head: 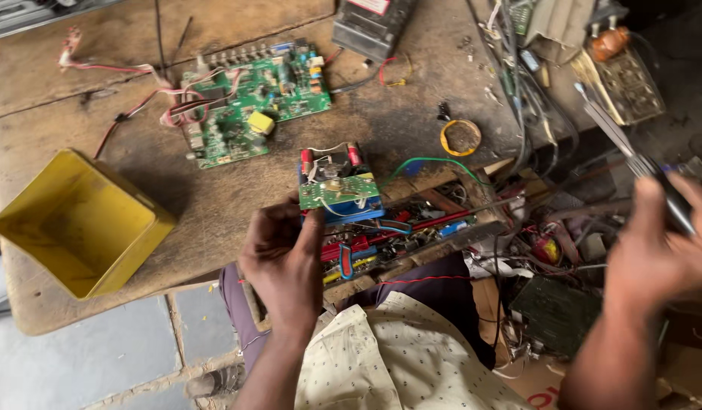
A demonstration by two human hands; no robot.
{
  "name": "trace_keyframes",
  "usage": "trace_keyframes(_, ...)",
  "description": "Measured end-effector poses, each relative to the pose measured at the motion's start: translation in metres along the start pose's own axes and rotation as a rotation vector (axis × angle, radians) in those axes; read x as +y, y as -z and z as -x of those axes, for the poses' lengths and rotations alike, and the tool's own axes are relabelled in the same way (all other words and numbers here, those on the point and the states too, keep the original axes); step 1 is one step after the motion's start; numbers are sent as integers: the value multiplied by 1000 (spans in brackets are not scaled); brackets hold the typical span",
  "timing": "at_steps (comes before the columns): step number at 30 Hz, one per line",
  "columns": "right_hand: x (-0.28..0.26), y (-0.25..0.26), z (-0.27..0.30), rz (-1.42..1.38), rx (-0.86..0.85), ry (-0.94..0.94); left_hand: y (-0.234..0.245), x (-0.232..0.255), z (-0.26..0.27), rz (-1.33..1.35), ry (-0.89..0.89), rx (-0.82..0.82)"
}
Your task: The person sits at a cluttered workbench and uses a soldering iron to attach wires to a small circuit board. They repeatedly heat solder joints and adjust wire positions while holding the board with the other hand.
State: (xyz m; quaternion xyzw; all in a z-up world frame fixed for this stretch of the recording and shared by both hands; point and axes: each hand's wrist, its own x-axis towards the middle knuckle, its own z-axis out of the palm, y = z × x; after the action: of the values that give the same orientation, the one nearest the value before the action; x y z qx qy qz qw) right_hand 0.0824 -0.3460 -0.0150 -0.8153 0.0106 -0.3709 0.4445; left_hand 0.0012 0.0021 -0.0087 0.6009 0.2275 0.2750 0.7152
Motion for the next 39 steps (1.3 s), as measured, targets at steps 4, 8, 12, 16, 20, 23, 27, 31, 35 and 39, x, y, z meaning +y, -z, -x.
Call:
trace_keyframes(4, 62, -24, -19, 91, -122, 357, -1, 3, -1, -16, 41, 17)
trace_keyframes(8, 91, -53, -36, 184, -106, 453, 2, -4, 0, 35, -12, 1)
trace_keyframes(12, 131, -82, -48, 404, -131, 354, 4, -13, 1, 136, 2, -9)
trace_keyframes(16, 188, -92, -39, 565, -239, 284, 2, -13, 1, 215, 20, -10)
trace_keyframes(20, 213, -102, -37, 482, -272, 407, 0, -10, -1, 205, 51, -9)
trace_keyframes(23, 197, -100, -33, 616, -297, 331, 2, -8, -2, 176, 54, -20)
trace_keyframes(27, 99, -84, -4, 496, -328, 237, 2, -8, -2, 159, 56, -21)
trace_keyframes(31, -17, -77, 31, 16, -479, 473, 2, -8, -4, 168, 44, -26)
trace_keyframes(35, -77, -98, 54, -127, -604, 674, 3, -5, -4, 131, 73, -28)
trace_keyframes(39, -101, -113, 65, -207, -643, 675, 3, -1, -4, 111, 82, -33)
